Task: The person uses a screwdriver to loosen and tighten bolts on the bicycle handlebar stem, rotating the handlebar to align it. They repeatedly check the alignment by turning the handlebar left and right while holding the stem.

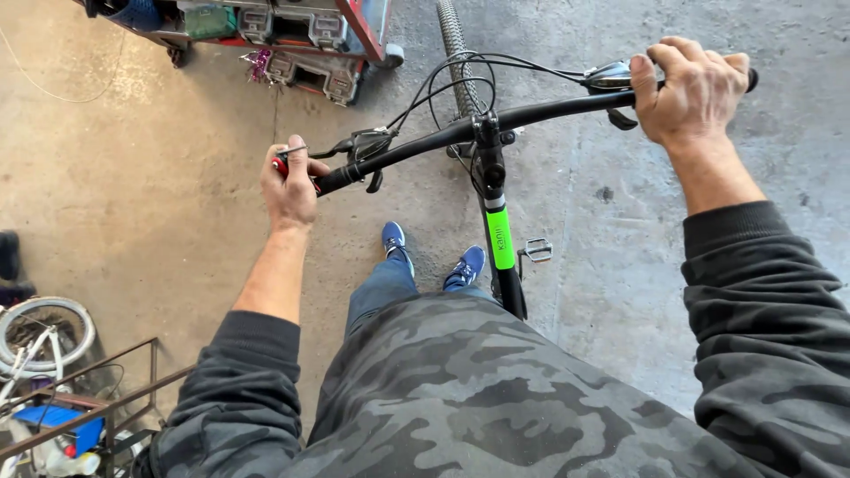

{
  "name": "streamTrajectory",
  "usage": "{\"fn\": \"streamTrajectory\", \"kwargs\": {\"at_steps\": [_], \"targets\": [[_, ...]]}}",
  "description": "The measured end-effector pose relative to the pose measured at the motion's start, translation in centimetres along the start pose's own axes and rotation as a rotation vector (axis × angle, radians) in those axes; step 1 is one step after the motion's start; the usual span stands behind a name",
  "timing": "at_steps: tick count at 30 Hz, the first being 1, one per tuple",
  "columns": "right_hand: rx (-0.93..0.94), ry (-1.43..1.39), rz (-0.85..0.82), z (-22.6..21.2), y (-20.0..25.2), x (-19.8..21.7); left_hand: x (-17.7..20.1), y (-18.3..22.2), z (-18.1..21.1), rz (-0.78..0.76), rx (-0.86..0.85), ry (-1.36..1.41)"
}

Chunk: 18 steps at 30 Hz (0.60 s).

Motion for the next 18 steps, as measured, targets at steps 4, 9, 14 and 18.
{"fn": "streamTrajectory", "kwargs": {"at_steps": [4,9,14,18], "targets": [[-0.032,-0.02,-0.034,-0.3,0.2,0.0,0.1,-1.4,-0.5,0.014,-0.016,-0.09],[-0.028,0.064,-0.036,0.3,1.1,-0.6,-1.6,1.4,1.5,-0.124,-0.061,0.311],[0.058,0.084,0.005,0.9,1.6,0.2,-10.3,12.3,2.7,-0.763,0.228,-0.039],[0.064,0.153,-0.011,2.4,2.0,-1.4,-16.3,13.8,-4.6,-0.8,0.68,0.054]]}}
Point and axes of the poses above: each hand's wrist, its own y-axis away from the middle knuckle, its own x-axis out of the back of the hand, z = x × y, the point moved 6 cm from there along -y, towards the middle knuckle, and after that the axes turned 1 degree about z, right-handed, at the moved point
